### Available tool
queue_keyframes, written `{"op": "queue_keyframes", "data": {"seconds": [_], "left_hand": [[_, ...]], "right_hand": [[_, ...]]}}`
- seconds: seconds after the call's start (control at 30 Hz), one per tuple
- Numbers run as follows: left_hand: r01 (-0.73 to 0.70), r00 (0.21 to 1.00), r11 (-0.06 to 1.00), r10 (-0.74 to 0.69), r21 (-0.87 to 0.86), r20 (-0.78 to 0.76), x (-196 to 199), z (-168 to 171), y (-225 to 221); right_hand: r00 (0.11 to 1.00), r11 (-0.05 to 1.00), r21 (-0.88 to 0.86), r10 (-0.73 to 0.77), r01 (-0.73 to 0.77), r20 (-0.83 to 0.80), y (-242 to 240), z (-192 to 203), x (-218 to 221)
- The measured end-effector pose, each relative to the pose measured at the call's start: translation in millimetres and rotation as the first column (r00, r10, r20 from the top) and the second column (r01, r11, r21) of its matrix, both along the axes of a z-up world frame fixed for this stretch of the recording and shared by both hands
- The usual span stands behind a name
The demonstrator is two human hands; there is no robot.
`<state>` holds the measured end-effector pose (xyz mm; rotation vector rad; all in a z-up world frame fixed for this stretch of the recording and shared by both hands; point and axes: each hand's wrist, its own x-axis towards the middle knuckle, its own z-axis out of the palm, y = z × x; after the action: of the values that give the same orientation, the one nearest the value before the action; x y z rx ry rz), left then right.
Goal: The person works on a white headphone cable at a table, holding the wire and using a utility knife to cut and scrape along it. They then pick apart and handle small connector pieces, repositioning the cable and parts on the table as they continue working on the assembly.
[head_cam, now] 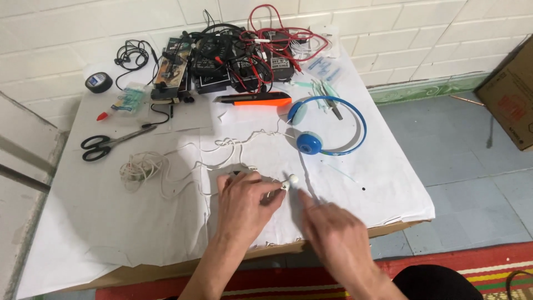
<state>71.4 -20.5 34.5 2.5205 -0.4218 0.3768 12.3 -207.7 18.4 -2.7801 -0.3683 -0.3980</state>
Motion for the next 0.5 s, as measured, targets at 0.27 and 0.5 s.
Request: {"op": "queue_keyframes", "data": {"seconds": [0.27,0.5], "left_hand": [[0.053,0.99,0.997,-0.045,-0.059,0.137,-8,13,16],[-0.112,0.987,0.982,0.128,0.153,-0.096,-4,-10,25]], "right_hand": [[0.996,0.982,0.184,-0.046,0.03,0.08,-6,18,-3],[0.996,0.994,0.102,0.033,-0.025,-0.079,-2,7,4]]}}
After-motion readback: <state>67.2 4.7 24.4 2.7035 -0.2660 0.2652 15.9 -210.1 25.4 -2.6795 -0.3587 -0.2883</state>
